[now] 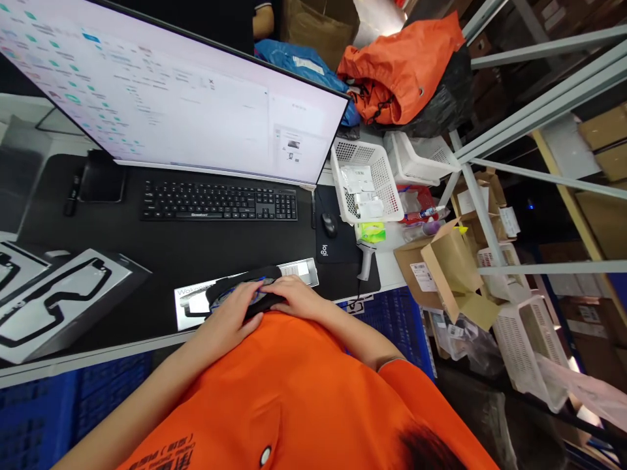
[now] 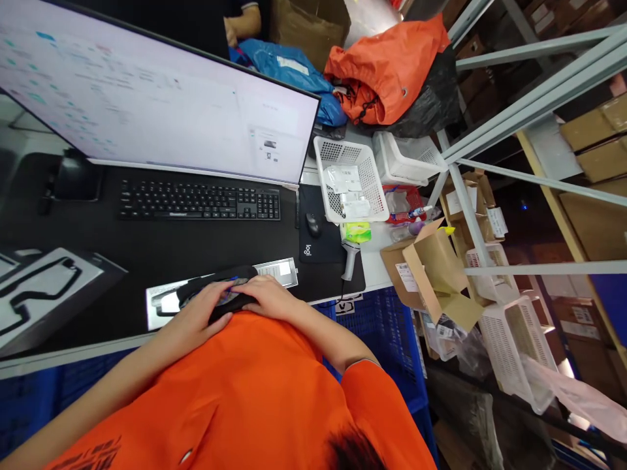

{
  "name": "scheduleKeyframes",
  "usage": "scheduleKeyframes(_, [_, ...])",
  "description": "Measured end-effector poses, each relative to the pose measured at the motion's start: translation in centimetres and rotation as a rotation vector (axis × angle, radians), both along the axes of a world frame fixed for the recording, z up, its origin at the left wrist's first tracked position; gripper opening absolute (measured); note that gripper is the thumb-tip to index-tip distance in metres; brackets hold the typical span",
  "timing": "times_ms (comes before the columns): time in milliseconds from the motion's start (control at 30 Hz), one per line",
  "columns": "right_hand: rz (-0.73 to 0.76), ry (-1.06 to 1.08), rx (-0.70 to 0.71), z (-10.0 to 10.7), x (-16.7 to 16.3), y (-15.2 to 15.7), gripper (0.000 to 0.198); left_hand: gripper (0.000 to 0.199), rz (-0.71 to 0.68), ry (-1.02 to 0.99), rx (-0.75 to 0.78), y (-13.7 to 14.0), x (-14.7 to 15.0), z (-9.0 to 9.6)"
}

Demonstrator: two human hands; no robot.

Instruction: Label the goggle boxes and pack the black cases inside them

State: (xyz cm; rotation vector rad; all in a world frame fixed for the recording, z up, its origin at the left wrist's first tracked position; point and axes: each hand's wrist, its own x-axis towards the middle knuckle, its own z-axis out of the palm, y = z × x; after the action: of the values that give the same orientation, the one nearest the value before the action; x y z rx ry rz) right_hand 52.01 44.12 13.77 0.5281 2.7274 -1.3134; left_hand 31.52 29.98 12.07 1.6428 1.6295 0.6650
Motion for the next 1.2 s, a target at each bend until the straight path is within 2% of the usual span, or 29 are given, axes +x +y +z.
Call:
scheduleKeyframes(100, [-0.139,0.049,-0.078,-0.4,0.7,0.0,0.052,0.064,0.036,-0.002,-0.052,-0.4,-0.2,-0.8])
scheduleKeyframes(200, [-0.270,0.077,-0.107,-0.9,1.5,0.1,0.048,0.061,0.000,0.098,-0.070,0.2,0.1,-0.5])
scheduleKeyframes(300, [-0.289,0.086,-0.123,-1.5,2.2,0.0,0.038,0.058,-0.082,0.221,-0.061,1.1,0.5,0.0])
scheduleKeyframes(367, [-0.330,0.099,-0.162,-2.0,2.6,-0.4,0.041,0.057,-0.135,0.299,-0.041,1.7,0.6,0.2])
scheduleKeyframes(467, [-0.501,0.138,-0.362,-3.0,3.2,-1.0,0.052,0.049,-0.163,0.389,-0.005,2.1,0.7,0.1])
scheduleKeyframes(533, [-0.624,0.135,-0.471,-3.6,3.8,-1.1,0.051,0.046,-0.165,0.403,0.027,1.9,0.6,-0.3])
scheduleKeyframes(600, [-0.667,0.094,-0.419,-3.9,4.4,-0.9,0.051,0.046,-0.157,0.400,0.058,1.6,0.5,-0.6])
scheduleKeyframes(700, [-0.536,0.043,-0.243,-4.0,5.1,-0.3,0.058,0.048,-0.145,0.417,0.063,1.4,0.4,-0.8])
scheduleKeyframes(767, [-0.408,0.059,-0.209,-4.0,5.1,-0.1,0.058,0.049,-0.138,0.449,0.007,1.8,0.6,-0.6])
scheduleKeyframes(867, [-0.299,0.111,-0.159,-3.6,4.5,0.3,0.052,0.054,-0.113,0.501,-0.121,3.1,1.1,0.2])
scheduleKeyframes(933, [-0.260,0.110,-0.101,-3.2,3.9,0.6,0.045,0.047,-0.108,0.523,-0.172,3.9,1.5,1.0])
scheduleKeyframes(1000, [-0.224,0.089,-0.054,-2.7,3.5,1.0,0.040,0.033,-0.128,0.546,-0.182,4.3,1.7,2.0])
scheduleKeyframes(1067, [-0.207,0.075,-0.039,-2.2,3.3,1.4,0.039,0.024,-0.152,0.568,-0.173,4.3,1.6,2.9])
scheduleKeyframes(1200, [-0.217,0.079,-0.167,-2.3,3.2,2.0,0.037,0.032,-0.168,0.479,-0.182,2.9,0.6,3.0])
